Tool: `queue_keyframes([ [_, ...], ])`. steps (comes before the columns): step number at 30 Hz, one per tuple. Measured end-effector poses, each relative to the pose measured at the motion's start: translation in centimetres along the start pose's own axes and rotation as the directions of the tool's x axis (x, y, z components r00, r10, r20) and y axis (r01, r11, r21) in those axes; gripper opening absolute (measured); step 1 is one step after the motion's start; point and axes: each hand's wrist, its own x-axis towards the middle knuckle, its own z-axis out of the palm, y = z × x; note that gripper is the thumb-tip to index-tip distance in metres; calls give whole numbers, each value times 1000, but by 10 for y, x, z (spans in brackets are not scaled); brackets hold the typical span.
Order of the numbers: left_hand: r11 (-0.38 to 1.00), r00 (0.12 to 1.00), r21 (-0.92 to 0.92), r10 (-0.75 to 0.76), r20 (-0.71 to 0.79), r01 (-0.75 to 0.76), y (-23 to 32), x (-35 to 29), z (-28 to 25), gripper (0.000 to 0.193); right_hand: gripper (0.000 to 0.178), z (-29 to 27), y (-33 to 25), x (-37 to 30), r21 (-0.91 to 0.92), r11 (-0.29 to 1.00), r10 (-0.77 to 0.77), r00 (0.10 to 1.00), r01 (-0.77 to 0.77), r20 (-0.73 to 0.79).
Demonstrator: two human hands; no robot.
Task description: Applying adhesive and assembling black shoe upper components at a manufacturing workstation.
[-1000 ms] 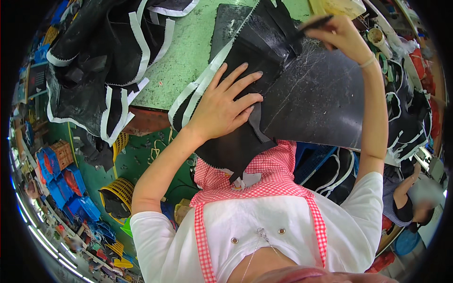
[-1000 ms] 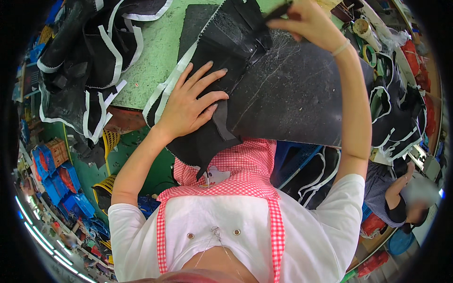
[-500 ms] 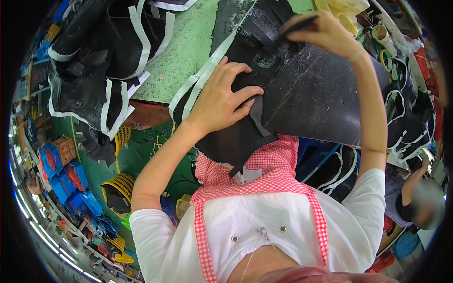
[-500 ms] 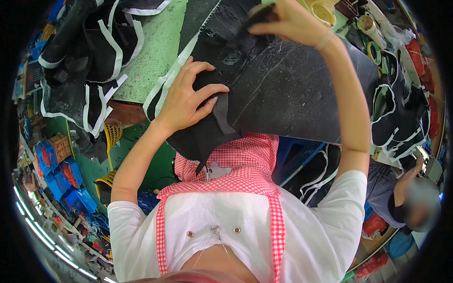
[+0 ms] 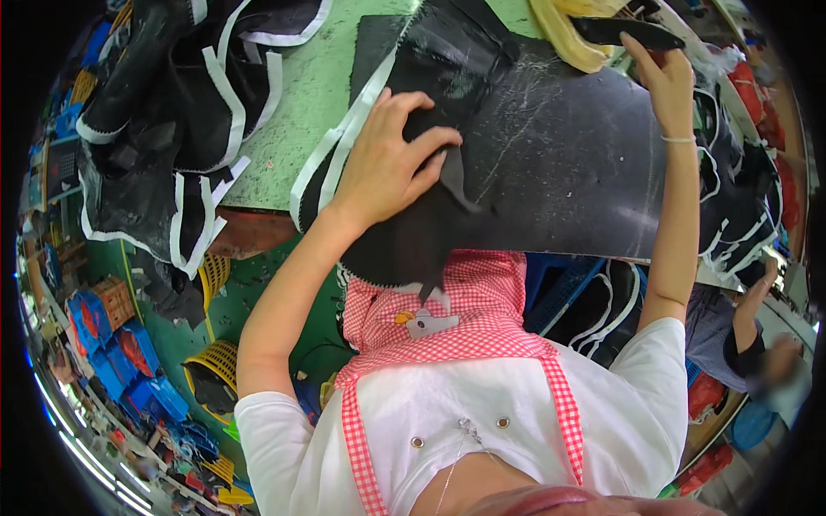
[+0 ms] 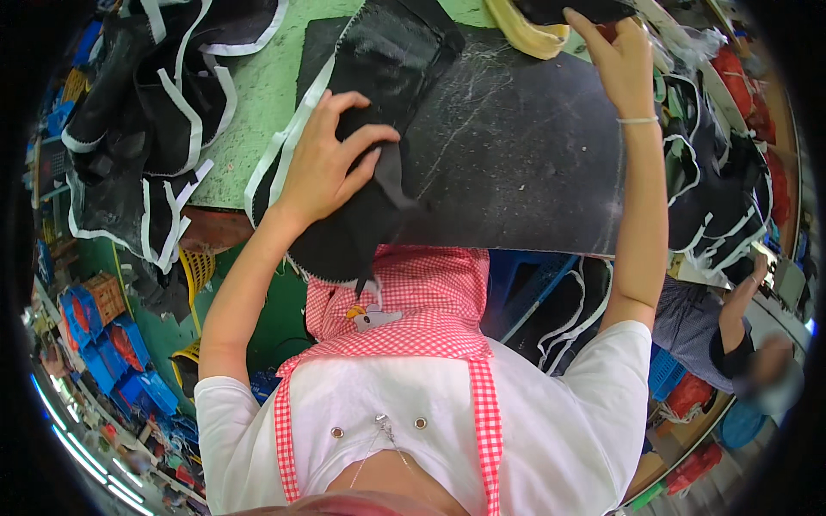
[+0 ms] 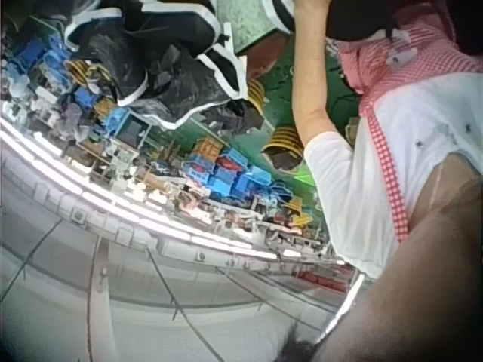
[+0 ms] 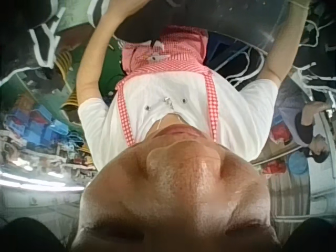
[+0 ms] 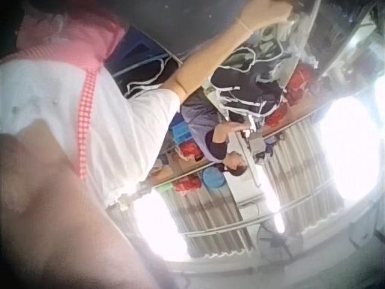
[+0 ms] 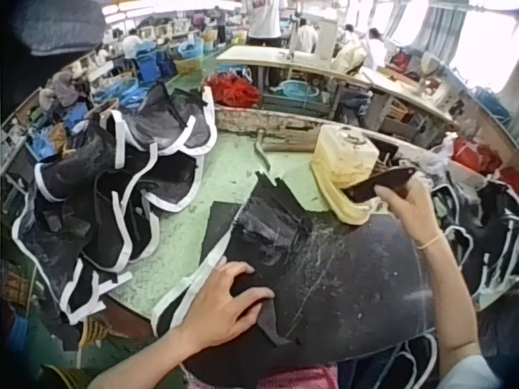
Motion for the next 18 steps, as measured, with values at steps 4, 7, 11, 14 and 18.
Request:
queue_keyframes([
  [4, 998, 1000, -68, -10, -26, 8, -1, 33, 11, 25, 44, 17, 31, 5, -257, 961, 64, 986, -103, -155],
  [7, 998, 993, -54, 10, -115, -17, 8, 29, -5, 23, 39, 9, 48, -1, 152, 982, 156, 932, -112, -326],
  [11, 974, 984, -148, -162, 68, 171, 32, -20, -33, 30, 32, 1, 28, -15, 548, 798, 324, 945, -250, -40],
  [14, 981, 982, -52, -183, 55, 186, 36, -41, -26, 40, 29, 33, -22, -34, 543, 798, 175, 963, -261, 205],
  [18, 992, 992, -26, -125, 28, 126, 33, -51, -16, 54, 23, 88, -83, -43, 419, 907, 47, 998, -26, -41],
])
